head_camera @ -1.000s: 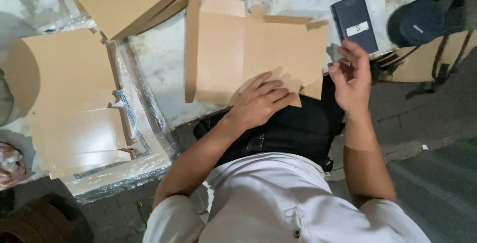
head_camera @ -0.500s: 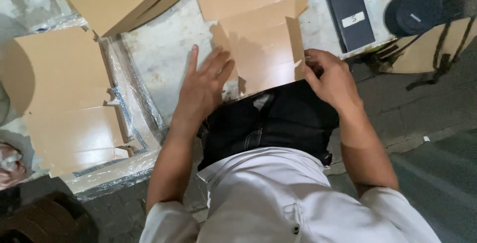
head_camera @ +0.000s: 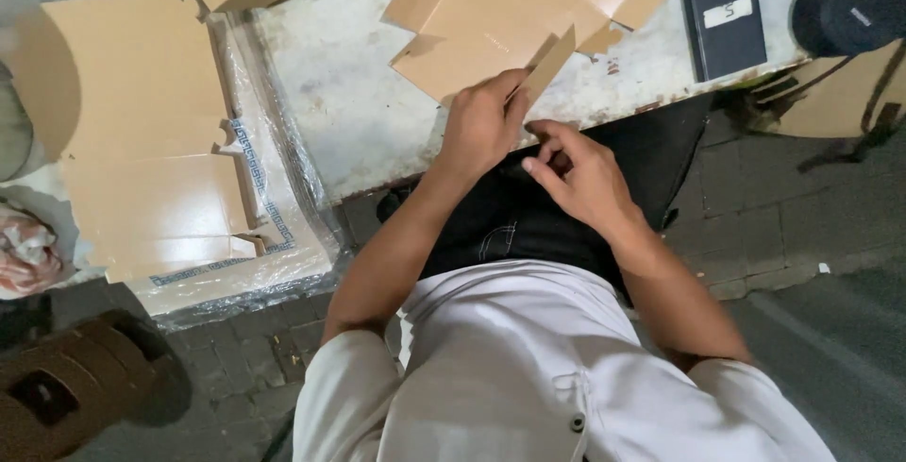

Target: Folding flat cardboard templates into boxes

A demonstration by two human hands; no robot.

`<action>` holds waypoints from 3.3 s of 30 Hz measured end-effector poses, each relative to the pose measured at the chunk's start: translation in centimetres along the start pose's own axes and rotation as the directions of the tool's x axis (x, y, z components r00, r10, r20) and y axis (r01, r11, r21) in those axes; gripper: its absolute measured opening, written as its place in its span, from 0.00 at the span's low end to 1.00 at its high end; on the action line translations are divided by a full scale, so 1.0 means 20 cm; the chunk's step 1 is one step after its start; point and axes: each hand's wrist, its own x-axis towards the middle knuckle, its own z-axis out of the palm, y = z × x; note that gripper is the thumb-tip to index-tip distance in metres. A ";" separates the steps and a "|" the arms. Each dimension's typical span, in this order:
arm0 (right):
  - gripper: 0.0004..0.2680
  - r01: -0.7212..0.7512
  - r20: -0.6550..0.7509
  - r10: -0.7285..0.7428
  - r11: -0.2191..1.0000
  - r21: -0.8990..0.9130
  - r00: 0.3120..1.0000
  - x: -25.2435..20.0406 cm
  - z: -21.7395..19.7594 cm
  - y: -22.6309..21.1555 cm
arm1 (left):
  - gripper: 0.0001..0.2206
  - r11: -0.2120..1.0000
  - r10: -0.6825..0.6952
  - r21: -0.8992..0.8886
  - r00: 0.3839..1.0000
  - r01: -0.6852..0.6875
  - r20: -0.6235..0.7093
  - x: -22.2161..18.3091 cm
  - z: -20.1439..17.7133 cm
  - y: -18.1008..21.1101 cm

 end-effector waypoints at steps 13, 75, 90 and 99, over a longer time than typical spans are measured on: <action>0.16 0.073 -0.208 0.072 0.785 0.615 0.976 -0.05 0.02 0.14 | 0.05 0.680 -0.167 -0.725 0.986 0.109 -0.008 -0.11 -0.01 0.27; 0.09 0.249 -0.306 -0.158 0.925 0.287 0.939 -0.09 -0.36 -0.20 | 0.08 0.540 -0.117 -0.812 0.975 0.223 0.189 -0.23 0.03 0.39; 0.14 0.445 -0.521 -0.242 0.841 0.308 0.818 0.02 -0.21 -0.13 | 0.07 0.578 -0.094 -0.780 0.970 0.238 0.226 -0.18 0.02 0.51; 0.09 0.498 -0.329 -0.425 0.849 0.178 0.843 0.01 -0.23 -0.10 | 0.07 0.676 -0.101 -0.700 0.970 0.229 0.221 -0.22 -0.03 0.53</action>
